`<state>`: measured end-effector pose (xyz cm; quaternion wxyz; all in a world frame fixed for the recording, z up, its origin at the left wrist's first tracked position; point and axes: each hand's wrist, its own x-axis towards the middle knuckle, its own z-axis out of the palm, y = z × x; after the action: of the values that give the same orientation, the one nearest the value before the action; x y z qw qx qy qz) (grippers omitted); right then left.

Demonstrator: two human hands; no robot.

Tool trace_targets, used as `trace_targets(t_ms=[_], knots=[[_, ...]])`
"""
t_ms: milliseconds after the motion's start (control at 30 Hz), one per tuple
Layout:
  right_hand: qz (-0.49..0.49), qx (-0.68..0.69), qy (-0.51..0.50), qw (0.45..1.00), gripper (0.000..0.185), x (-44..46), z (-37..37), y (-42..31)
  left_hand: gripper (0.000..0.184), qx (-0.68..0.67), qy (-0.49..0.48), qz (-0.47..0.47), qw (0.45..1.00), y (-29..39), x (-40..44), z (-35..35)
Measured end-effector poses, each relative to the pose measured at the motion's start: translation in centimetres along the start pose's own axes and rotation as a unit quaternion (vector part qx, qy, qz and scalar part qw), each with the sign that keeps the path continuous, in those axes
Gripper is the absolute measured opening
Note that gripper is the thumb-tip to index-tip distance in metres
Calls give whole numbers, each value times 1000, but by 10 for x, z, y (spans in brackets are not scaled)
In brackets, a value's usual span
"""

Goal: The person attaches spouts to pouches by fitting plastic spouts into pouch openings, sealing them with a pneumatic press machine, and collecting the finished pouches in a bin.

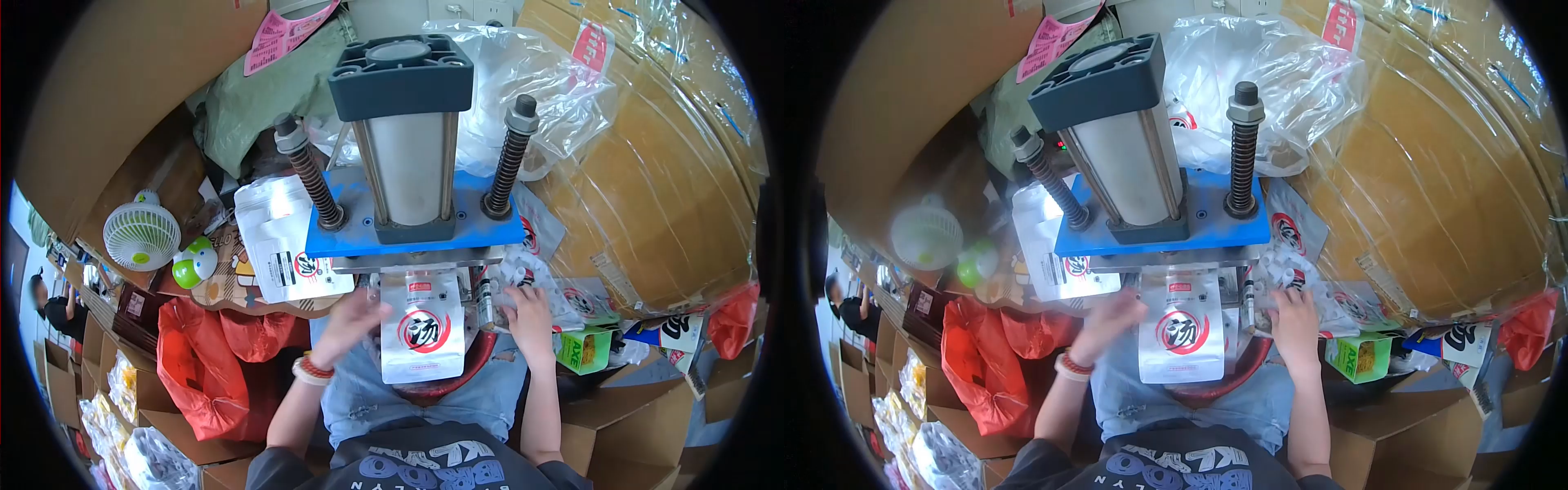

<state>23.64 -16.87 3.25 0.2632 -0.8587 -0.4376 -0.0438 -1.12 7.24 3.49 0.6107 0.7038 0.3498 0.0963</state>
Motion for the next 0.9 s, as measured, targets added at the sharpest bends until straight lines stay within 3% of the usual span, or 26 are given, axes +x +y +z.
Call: trace_targets(t_ms=[33,67,100,133,200,233,267,300,333,367,400,433,500,533,600,700,800,900], knots=[[13,2,-17,1000,31,0,-2,-1,90,-5,81,74,994,-17,7,-15],[13,3,-18,1000,31,2,-2,1,100,311,228,110,916,-10,2,-26],[-6,-10,-27,1000,31,3,-1,4,109,589,345,131,719,-4,-5,-39],[-24,-22,-37,999,30,2,1,6,115,571,307,170,742,-38,4,-55],[-25,-10,-25,999,31,4,-1,17,100,576,180,148,784,-63,-8,-59],[-22,0,-7,1000,31,8,-1,19,65,525,224,226,789,-82,-11,-63],[-5,-23,57,998,31,9,-11,10,46,430,250,200,844,-74,-21,-62],[-5,-23,53,998,31,8,-25,-3,28,324,274,164,890,-69,-34,-58],[11,81,130,988,29,8,-41,-21,15,372,305,193,855,-75,-39,-62],[28,183,205,961,27,5,-54,-38,19,327,306,169,878,-62,-51,-57],[28,182,203,962,27,-1,-65,-52,24,284,305,148,897,-40,-65,-49],[-26,254,173,951,26,-10,-75,-66,35,253,313,220,888,-28,-75,-39],[-129,391,136,901,24,-22,-65,-90,41,224,299,220,901,-9,-88,-17],[-178,456,127,863,24,-24,-51,-101,42,229,289,272,889,0,-92,-7],[-255,363,50,895,25,-17,-41,-123,44,277,244,336,866,18,-99,7],[-262,375,17,889,20,-27,-54,-135,43,305,189,413,837,44,-113,13],[-289,369,-3,883,32,-36,-90,-135,42,273,73,422,862,59,-127,10],[-158,436,-50,885,38,-31,-70,-125,37,209,7,377,903,37,-101,24]])
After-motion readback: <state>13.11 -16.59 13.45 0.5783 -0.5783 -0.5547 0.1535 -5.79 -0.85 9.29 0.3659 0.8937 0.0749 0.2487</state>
